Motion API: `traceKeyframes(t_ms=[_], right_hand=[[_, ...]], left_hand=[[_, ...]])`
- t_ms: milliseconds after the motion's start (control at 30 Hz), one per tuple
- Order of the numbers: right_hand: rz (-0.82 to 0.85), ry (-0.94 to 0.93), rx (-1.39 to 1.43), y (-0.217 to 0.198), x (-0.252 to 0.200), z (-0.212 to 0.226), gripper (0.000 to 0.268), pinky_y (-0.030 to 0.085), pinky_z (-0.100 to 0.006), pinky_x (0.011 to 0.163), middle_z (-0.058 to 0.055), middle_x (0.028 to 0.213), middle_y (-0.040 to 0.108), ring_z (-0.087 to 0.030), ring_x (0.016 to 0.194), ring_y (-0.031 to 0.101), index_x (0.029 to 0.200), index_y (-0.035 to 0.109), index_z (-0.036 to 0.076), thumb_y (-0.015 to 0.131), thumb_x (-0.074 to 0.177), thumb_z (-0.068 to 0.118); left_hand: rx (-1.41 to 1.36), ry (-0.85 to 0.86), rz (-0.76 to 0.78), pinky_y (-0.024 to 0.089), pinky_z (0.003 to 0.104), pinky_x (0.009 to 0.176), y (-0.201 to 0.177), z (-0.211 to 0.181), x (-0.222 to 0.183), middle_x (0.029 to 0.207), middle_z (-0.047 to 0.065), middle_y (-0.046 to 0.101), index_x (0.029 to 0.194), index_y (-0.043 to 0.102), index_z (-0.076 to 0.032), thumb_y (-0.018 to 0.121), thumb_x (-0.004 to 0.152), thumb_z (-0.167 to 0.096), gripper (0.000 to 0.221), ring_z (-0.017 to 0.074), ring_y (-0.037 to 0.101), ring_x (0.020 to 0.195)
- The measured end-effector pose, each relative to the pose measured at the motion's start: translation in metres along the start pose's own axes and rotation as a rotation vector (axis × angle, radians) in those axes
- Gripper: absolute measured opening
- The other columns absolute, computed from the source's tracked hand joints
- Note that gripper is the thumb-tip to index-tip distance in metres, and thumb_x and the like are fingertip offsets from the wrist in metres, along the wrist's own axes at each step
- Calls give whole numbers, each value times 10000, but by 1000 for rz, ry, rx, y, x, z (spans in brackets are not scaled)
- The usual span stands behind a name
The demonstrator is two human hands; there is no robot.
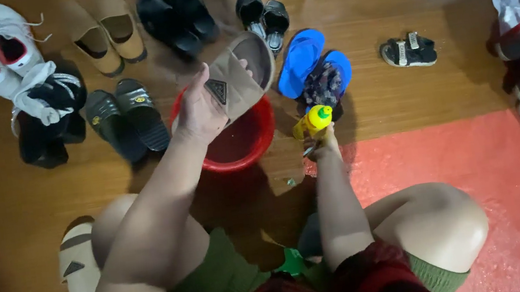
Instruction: Scrubbing a sandal with soap and a brush over a red bucket.
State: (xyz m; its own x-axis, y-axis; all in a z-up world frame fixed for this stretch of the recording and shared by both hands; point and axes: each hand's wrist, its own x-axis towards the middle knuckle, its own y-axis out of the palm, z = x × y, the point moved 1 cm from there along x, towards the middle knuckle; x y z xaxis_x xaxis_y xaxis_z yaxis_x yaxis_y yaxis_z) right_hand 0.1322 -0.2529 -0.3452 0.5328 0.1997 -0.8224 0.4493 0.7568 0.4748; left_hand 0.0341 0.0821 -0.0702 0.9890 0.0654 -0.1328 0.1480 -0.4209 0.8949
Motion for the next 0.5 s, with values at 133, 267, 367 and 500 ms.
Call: traceKeyframes(t_ms=[133,267,367,500], right_hand=[[-229,8,-13,25,-18,-7,772,325,-322,519,-181,1104,504,-256,628,499,1385,370,221,339,910,828],[-496,-311,-441,-8,-32,-3,969,604,-665,627,-153,1034,779,-416,794,782,1411,440,139,340,840,915],[-845,-852,-184,-44,-3,56,723,598,-281,434,-103,1018,753,-183,510,696,1397,566,274,703,865,745],[-579,-1370,-399,109,-167,27,141,579,-265,442,-9,809,696,-121,614,640,1040,780,270,816,922,339]], left_hand=[[1,-5,-66,544,569,1095,5,0,0,1308,252,674,1258,694,-27,650,943,-493,564,394,668,1220],[-49,-47,-127,545,604,1072,7,-7,0,1297,279,669,1254,679,17,630,919,-565,674,439,670,1196],[-68,-70,-133,548,605,1070,9,-12,-1,1277,286,677,1252,680,25,620,895,-615,735,447,679,1175],[-38,-80,-170,573,592,1021,-1,-2,4,1228,301,692,1201,709,23,694,842,-617,734,449,705,1107]])
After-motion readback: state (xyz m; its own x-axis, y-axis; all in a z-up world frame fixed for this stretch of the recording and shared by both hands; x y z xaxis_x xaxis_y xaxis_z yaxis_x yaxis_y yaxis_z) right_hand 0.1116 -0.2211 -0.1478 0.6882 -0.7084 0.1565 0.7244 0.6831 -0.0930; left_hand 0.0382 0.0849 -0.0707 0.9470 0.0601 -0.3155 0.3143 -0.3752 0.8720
